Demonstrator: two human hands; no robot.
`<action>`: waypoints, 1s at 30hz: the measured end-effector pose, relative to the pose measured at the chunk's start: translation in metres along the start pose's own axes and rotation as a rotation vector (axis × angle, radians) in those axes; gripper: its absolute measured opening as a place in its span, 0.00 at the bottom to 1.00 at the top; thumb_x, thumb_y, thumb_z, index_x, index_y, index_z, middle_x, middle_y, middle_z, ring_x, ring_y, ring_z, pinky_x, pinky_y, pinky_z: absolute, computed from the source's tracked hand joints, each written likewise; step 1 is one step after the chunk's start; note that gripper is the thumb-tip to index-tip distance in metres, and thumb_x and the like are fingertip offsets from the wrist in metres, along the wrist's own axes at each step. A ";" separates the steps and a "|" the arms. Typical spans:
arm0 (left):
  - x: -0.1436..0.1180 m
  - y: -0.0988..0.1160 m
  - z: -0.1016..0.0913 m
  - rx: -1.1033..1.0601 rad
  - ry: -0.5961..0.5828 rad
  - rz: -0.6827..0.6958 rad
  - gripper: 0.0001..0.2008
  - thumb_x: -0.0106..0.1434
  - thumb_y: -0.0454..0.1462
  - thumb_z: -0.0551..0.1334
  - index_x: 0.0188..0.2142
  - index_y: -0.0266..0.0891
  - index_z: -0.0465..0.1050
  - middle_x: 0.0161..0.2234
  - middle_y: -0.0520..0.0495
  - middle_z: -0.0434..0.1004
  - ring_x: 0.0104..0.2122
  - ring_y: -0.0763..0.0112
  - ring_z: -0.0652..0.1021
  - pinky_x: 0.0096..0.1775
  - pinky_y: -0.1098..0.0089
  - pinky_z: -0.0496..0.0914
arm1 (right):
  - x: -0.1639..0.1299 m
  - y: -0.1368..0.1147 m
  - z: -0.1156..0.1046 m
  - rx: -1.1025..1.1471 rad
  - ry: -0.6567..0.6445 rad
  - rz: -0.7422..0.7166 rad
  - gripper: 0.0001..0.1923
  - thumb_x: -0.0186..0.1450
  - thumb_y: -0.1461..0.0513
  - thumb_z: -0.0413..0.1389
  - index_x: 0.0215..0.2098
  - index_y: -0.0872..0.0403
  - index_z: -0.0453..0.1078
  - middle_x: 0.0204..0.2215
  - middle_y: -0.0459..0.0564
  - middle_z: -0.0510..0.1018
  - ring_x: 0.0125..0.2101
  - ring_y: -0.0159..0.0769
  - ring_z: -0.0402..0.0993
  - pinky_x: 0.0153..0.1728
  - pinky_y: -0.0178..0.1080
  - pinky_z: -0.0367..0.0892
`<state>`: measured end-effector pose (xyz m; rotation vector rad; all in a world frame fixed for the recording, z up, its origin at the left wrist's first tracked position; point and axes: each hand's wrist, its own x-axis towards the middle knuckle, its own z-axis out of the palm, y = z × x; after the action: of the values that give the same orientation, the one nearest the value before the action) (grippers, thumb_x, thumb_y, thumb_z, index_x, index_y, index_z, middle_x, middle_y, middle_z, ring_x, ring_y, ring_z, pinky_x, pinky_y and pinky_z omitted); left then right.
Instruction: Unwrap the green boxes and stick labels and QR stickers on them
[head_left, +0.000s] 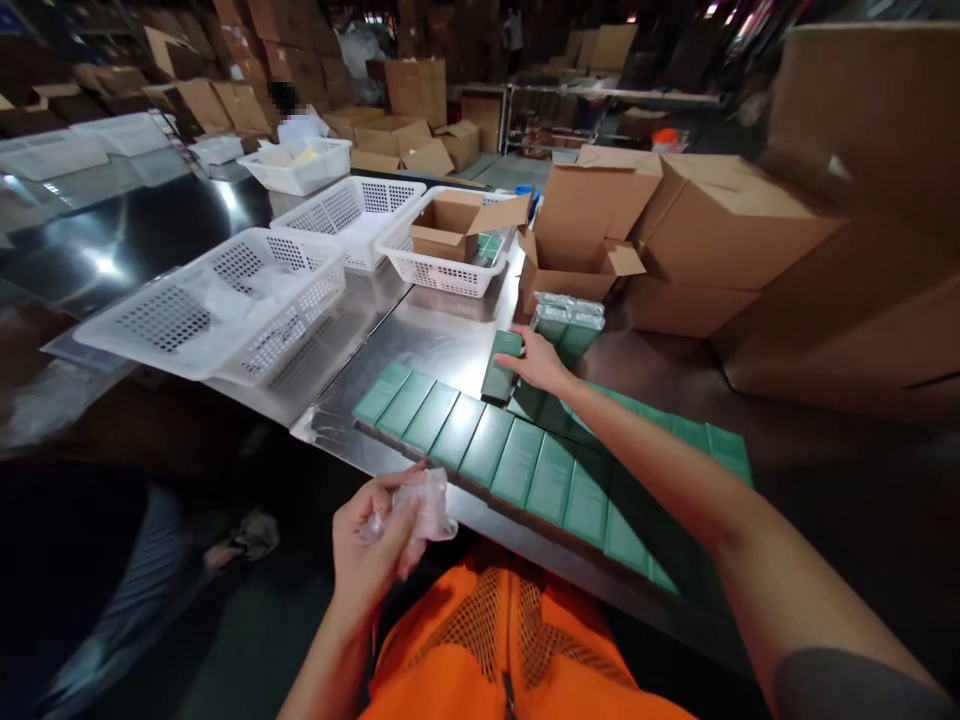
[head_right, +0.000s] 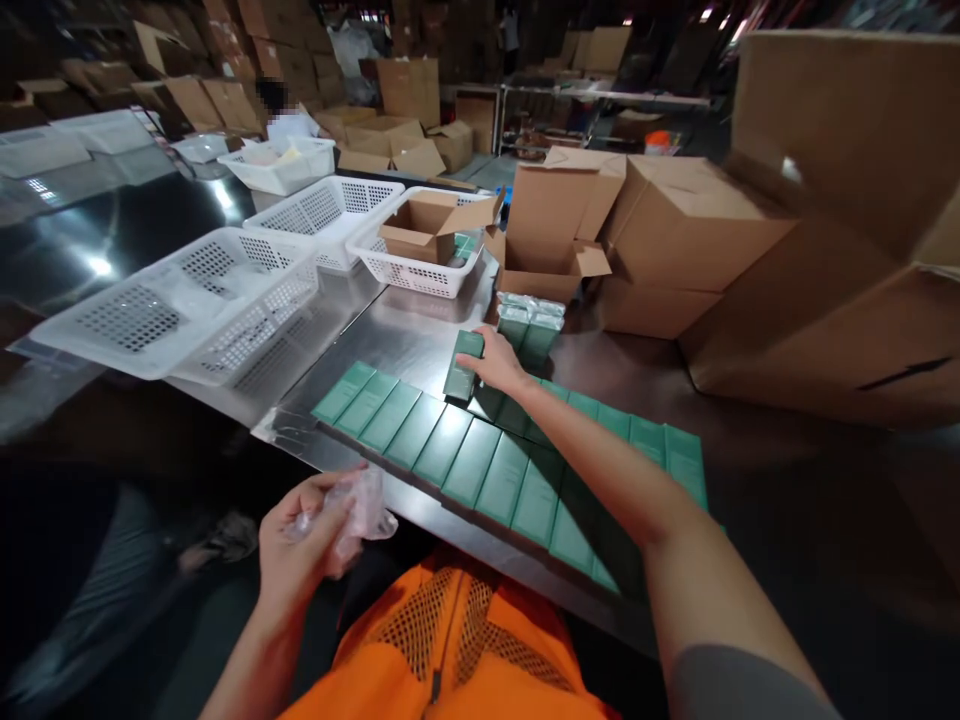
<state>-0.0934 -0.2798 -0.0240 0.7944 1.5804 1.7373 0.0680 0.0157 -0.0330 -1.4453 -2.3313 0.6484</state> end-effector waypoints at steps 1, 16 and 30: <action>-0.002 0.003 0.002 -0.041 0.025 -0.067 0.21 0.55 0.37 0.68 0.21 0.41 0.52 0.34 0.49 0.80 0.20 0.71 0.78 0.19 0.73 0.70 | -0.001 0.000 0.002 -0.056 -0.014 0.000 0.30 0.63 0.50 0.61 0.57 0.57 0.64 0.54 0.62 0.71 0.53 0.53 0.68 0.52 0.52 0.64; 0.004 -0.009 -0.003 0.146 0.066 0.009 0.09 0.47 0.39 0.68 0.28 0.37 0.80 0.28 0.48 0.78 0.27 0.69 0.76 0.26 0.73 0.69 | -0.008 0.000 -0.002 -0.388 -0.203 -0.112 0.27 0.67 0.51 0.58 0.57 0.59 0.68 0.51 0.62 0.75 0.50 0.50 0.73 0.47 0.42 0.66; 0.007 -0.006 -0.001 0.258 -0.070 0.229 0.04 0.52 0.34 0.68 0.29 0.40 0.75 0.28 0.52 0.73 0.34 0.66 0.79 0.36 0.71 0.72 | -0.019 -0.012 -0.071 -0.660 0.165 -0.326 0.15 0.64 0.73 0.51 0.47 0.60 0.71 0.43 0.59 0.77 0.51 0.51 0.67 0.49 0.49 0.58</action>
<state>-0.0981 -0.2747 -0.0301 1.1904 1.7429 1.6582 0.1023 0.0091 0.0324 -1.2225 -2.6774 -0.3518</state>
